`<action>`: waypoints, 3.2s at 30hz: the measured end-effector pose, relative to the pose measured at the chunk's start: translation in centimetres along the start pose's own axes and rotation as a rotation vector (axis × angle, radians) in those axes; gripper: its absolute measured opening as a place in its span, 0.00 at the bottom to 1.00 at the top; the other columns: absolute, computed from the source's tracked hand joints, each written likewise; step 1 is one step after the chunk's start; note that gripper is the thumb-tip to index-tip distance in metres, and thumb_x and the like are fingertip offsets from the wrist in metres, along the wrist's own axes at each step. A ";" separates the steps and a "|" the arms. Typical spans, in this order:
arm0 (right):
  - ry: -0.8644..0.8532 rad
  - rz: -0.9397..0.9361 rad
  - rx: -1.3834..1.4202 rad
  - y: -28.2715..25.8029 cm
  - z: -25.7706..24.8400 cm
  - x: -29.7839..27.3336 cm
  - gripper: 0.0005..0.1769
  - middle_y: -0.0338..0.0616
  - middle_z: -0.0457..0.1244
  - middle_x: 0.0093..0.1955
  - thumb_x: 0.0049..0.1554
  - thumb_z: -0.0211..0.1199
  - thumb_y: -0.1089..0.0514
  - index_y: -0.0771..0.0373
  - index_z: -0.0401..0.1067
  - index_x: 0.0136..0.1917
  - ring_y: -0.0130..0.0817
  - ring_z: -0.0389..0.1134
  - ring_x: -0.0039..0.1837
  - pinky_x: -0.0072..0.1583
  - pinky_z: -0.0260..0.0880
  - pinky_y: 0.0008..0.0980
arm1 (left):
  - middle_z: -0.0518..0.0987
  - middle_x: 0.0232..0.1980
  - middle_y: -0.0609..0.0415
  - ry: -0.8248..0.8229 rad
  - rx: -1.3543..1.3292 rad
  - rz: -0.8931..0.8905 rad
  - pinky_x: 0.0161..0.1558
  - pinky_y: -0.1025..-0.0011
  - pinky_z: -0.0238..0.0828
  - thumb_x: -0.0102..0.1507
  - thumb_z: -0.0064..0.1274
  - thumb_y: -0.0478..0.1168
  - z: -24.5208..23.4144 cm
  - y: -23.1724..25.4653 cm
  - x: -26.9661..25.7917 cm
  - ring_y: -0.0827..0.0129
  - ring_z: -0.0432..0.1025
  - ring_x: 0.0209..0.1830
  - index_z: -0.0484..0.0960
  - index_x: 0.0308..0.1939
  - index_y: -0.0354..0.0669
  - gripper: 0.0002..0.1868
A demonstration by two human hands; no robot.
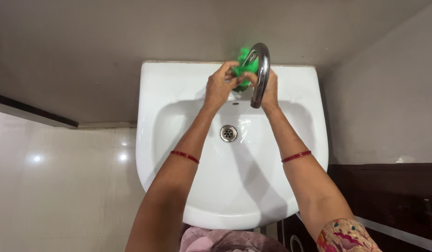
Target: The person cleans a sink and faucet using a green sponge, scrubbing the porcelain basin, the faucet base, and the tap neck.
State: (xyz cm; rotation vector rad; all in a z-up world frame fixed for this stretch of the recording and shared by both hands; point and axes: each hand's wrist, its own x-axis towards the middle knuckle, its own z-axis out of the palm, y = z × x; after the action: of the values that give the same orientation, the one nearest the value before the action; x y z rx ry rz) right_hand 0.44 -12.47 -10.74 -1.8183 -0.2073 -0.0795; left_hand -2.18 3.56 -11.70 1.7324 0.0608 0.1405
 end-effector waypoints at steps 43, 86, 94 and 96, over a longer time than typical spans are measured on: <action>0.095 -0.133 -0.148 2.7 0.4 -0.4 0.18 0.48 0.65 0.45 0.48 0.74 0.59 0.69 0.73 0.49 0.32 0.67 0.46 0.49 0.70 0.33 | 0.79 0.59 0.44 0.073 0.435 0.364 0.60 0.54 0.70 0.50 0.66 0.29 2.7 -1.2 -1.2 0.50 0.72 0.58 0.60 0.75 0.38 0.50; -0.447 0.518 -1.042 4.5 -3.6 -33.1 0.18 0.56 0.68 0.56 0.58 0.62 0.50 0.69 0.76 0.49 0.49 0.69 0.58 0.61 0.69 0.45 | 0.76 0.68 0.42 -1.047 0.459 -0.156 0.70 0.58 0.57 0.68 0.17 0.74 16.0 -16.3 -21.4 0.49 0.68 0.69 0.75 0.68 0.43 0.48; -0.091 0.287 -1.209 12.0 -4.2 -32.2 0.23 0.55 0.66 0.62 0.60 0.58 0.57 0.66 0.72 0.66 0.46 0.65 0.68 0.74 0.58 0.54 | 0.70 0.72 0.40 -1.217 0.435 -0.045 0.72 0.58 0.55 0.68 0.18 0.70 15.1 -18.3 -18.4 0.48 0.62 0.72 0.68 0.72 0.47 0.43; -0.061 0.227 -1.295 13.5 -3.5 -32.3 0.29 0.58 0.62 0.65 0.55 0.59 0.54 0.69 0.69 0.66 0.51 0.61 0.69 0.72 0.57 0.52 | 0.69 0.71 0.39 -1.265 0.517 -0.111 0.72 0.57 0.55 0.70 0.19 0.67 14.2 -17.7 -17.8 0.46 0.62 0.72 0.70 0.71 0.49 0.39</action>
State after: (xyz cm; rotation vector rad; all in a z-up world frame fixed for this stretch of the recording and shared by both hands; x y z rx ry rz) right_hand -28.63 -22.30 -27.98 -3.1229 0.0486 0.0163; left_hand -17.35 -9.55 -32.48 2.0284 -0.7884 -1.1376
